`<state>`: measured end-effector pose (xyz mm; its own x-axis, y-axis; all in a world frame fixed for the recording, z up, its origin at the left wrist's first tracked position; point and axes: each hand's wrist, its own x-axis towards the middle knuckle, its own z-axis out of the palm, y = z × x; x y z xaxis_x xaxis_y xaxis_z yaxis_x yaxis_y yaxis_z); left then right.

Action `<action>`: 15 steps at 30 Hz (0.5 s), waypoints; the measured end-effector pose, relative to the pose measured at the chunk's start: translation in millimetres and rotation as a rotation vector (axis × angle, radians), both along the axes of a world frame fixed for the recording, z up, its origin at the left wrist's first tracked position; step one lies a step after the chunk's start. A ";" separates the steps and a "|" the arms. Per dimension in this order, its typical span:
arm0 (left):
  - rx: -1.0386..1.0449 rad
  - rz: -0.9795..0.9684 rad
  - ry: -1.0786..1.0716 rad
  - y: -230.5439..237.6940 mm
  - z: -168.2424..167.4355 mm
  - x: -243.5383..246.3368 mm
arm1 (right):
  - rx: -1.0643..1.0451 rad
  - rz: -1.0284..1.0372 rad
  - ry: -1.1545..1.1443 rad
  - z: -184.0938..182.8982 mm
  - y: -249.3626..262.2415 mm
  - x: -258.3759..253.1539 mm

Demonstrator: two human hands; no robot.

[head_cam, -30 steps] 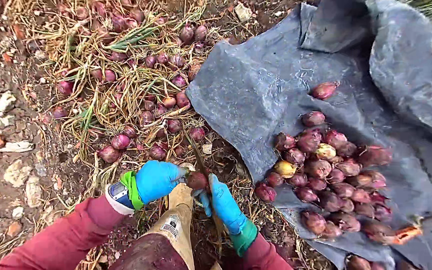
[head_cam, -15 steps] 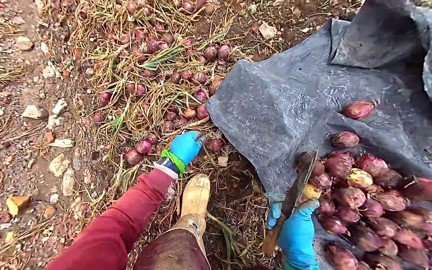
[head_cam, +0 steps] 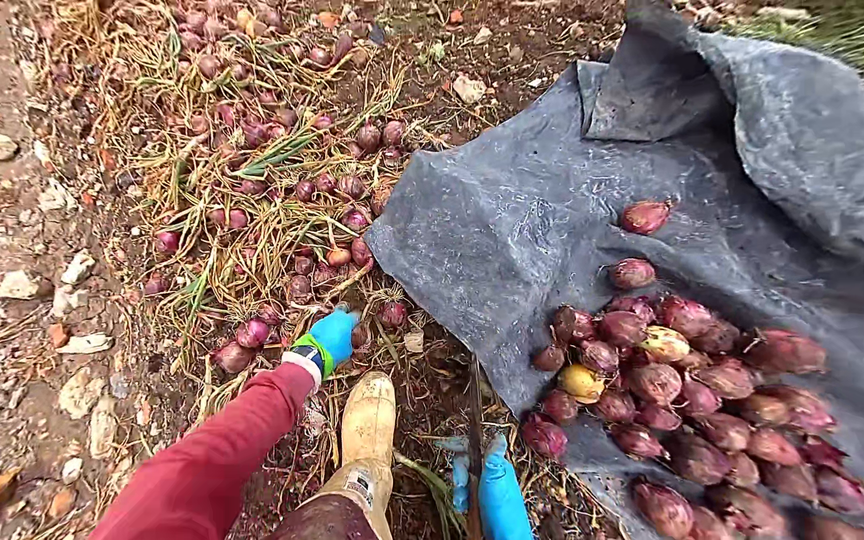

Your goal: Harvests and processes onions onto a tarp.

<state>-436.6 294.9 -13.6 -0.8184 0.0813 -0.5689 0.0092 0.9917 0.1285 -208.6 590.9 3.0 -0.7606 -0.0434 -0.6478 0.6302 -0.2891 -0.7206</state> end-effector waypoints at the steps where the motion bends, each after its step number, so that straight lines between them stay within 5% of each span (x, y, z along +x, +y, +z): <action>1: 0.092 -0.013 0.020 -0.6 6.3 14.6 | -0.012 -0.024 -0.050 -2.6 1.4 2.1; 4: 0.343 0.029 -0.019 20.1 55.7 43.8 | -0.076 -0.002 -0.110 -8.7 -5.5 1.0; 8: 0.458 -0.071 -0.192 61.0 111.0 58.3 | -0.152 0.141 0.156 14.2 -28.7 -30.1; 12: 0.473 -0.232 -0.386 71.0 131.7 63.2 | 0.063 0.133 0.291 38.5 -34.8 -69.9; 15: 0.288 -0.310 -0.374 59.0 128.1 42.4 | 0.173 0.334 0.231 36.2 -32.6 -85.9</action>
<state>-394.2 353.9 114.5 -0.4784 0.4805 -0.7350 0.1960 0.8743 0.4440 -294.5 558.3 39.2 -0.8490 -0.2178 -0.4815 0.4851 0.0402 -0.8735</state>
